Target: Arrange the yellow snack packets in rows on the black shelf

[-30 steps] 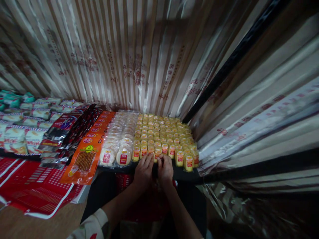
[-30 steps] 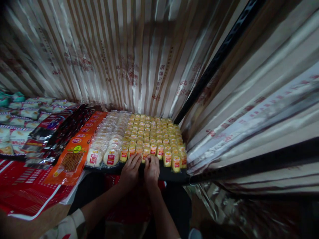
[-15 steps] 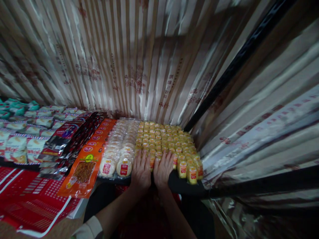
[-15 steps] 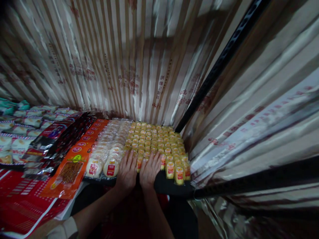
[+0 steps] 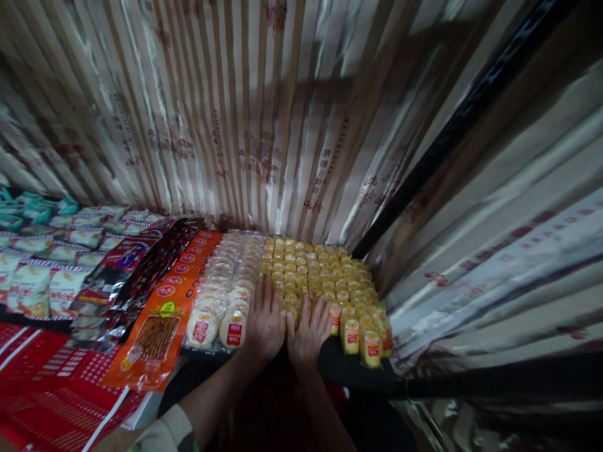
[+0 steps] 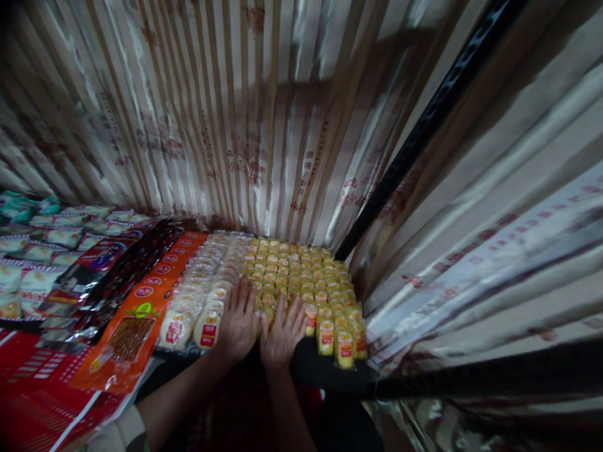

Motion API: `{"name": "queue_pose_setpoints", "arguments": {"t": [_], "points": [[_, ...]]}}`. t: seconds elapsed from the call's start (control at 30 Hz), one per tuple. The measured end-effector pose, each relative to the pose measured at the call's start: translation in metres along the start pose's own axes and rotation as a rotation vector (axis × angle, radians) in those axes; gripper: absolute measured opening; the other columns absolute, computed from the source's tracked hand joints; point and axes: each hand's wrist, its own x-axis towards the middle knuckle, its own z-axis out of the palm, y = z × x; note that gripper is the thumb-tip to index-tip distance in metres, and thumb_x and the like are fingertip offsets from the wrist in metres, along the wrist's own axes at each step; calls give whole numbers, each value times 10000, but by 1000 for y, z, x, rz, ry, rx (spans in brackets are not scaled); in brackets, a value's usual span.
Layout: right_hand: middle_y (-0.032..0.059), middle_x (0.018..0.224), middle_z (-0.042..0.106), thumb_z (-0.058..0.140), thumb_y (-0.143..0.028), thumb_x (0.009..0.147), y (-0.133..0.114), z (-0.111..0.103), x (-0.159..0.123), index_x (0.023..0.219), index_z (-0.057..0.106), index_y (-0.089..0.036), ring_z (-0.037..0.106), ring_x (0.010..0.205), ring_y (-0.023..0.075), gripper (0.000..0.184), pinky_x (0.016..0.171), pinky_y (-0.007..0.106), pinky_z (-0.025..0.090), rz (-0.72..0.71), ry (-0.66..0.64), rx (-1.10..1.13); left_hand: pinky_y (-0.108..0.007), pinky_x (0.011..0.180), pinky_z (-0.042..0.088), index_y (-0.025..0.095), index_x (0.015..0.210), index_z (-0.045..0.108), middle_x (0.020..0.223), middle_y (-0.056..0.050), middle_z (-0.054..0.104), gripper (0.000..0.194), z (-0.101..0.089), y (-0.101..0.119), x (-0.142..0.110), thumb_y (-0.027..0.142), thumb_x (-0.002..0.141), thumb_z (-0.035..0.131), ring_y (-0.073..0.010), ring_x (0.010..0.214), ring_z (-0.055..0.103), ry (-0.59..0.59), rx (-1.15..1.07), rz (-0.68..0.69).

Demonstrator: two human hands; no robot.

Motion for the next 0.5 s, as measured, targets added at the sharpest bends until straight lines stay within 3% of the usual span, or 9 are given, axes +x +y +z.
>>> {"name": "queue_pose_setpoints", "arguments": {"t": [0.17, 0.3, 0.4, 0.5], "points": [[205, 1473, 218, 311, -395, 900, -1, 5, 1, 1341, 400, -101, 93, 1371, 344, 538, 1030, 581, 184, 1, -13, -4, -516, 1059, 292, 33, 1351, 310, 1446, -222, 277, 577, 8, -9, 4, 273, 843, 438, -316, 1375, 145, -75, -10, 21], [205, 1464, 243, 320, -404, 899, -2, 5, 1, 1335, 412, -109, 112, 1369, 342, 535, 1029, 578, 192, 2, 9, -9, -519, 1063, 281, 65, 1339, 345, 1455, -210, 265, 552, 7, -10, 7, 288, 846, 457, -323, 1371, 162, -59, -20, 8], [201, 1468, 238, 316, -419, 901, -2, 5, 1, 1346, 398, -122, 124, 1368, 337, 541, 1025, 573, 204, 2, 26, -14, -516, 1074, 263, 90, 1333, 366, 1466, -193, 250, 509, 7, -15, 26, 307, 876, 416, -318, 1371, 166, -76, -19, -18], [201, 1471, 230, 299, -431, 907, -3, 5, 1, 1354, 384, -122, 129, 1367, 334, 550, 1019, 575, 215, -2, 41, -30, -492, 1084, 262, 51, 1336, 355, 1451, -199, 283, 549, 14, -22, 50, 380, 897, 356, -311, 1361, 205, -186, 6, -86]]}}
